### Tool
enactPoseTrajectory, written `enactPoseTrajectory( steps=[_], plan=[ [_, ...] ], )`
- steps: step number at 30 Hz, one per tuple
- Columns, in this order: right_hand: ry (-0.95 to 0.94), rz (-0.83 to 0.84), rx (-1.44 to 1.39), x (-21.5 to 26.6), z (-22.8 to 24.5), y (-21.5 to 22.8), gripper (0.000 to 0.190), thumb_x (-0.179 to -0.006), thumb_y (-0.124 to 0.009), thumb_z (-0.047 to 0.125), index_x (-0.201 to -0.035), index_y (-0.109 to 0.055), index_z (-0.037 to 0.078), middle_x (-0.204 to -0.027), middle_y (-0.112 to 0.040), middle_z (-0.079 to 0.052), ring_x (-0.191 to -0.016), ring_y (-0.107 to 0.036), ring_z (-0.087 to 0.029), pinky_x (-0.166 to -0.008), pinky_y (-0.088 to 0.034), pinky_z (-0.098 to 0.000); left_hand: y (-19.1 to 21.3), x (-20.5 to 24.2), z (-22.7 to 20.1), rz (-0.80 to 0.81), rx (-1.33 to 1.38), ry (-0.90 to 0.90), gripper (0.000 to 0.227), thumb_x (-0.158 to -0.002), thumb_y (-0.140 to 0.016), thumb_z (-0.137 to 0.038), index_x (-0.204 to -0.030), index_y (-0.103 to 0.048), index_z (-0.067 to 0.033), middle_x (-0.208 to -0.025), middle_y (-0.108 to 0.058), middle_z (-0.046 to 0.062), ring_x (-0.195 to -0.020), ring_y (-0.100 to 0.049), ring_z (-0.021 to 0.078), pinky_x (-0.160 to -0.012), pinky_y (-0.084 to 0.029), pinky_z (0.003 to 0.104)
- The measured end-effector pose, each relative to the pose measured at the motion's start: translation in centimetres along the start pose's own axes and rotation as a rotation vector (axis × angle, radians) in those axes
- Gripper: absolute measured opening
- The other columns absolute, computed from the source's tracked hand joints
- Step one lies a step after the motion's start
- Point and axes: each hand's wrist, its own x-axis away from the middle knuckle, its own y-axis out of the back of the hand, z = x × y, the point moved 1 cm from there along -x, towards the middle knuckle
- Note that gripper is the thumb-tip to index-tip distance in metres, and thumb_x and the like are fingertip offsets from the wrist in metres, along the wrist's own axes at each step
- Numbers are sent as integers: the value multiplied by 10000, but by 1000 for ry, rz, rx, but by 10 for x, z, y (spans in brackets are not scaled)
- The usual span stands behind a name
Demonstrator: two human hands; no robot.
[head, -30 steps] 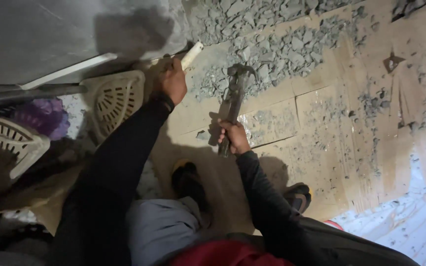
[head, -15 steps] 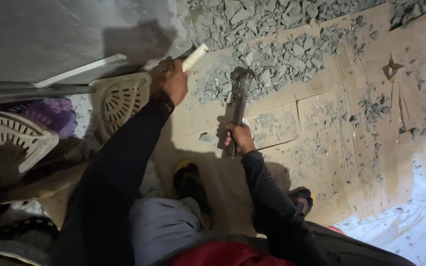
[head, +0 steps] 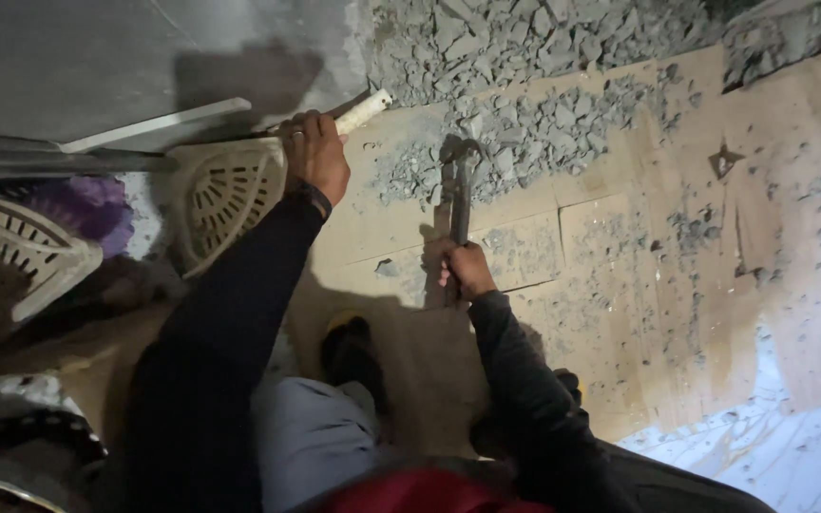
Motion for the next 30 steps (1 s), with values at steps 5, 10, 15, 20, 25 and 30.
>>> enactPoseTrajectory(
  steps=[5,10,15,20,25,30],
  plan=[
    [74,-59,104,11,19,9,406,-855,-634,375,-741,-511,5,-512,-446,-91,-357,-505,-166,-310,-483,-324,31,4,0,156,189,21,371,-1001,-438,-310,-1090,-477,47,-915,-545,214,-736,-609,376,-704,-467,418],
    [352,-46,292,11,23,17,276,-788,-691,262,-690,-533,58,-484,-483,-82,-405,-513,-171,-383,-433,-303,12,3,-6,148,393,232,399,-964,-512,-242,-1126,-467,119,-950,-551,262,-807,-597,406,-796,-441,425],
    [543,-96,634,21,54,15,253,-751,-704,263,-671,-545,83,-489,-464,-103,-480,-493,-200,-492,-395,-350,-52,4,-5,214,599,253,436,-966,-534,-223,-1216,-386,102,-1031,-551,282,-837,-621,432,-752,-475,496],
    [785,-39,829,35,80,-7,309,-786,-689,251,-646,-496,53,-456,-454,-142,-428,-492,-291,-482,-398,-338,-40,-2,7,366,547,152,414,-1007,-475,-269,-1205,-389,85,-909,-589,202,-764,-609,365,-737,-444,460],
    [1007,44,970,-11,86,-5,280,-584,-727,215,-809,-637,76,-690,-637,-180,-717,-641,-398,-623,-502,-439,-168,5,1,307,668,225,438,-920,-532,-441,-1144,-468,-70,-1054,-574,203,-1015,-572,384,-908,-378,491],
    [932,-115,1074,-35,90,-16,322,-673,-691,179,-923,-658,-21,-712,-650,-211,-735,-637,-446,-656,-474,-550,-94,-6,12,416,664,189,423,-944,-526,-384,-1151,-534,-16,-1032,-623,186,-932,-608,352,-874,-403,469]
  ],
)
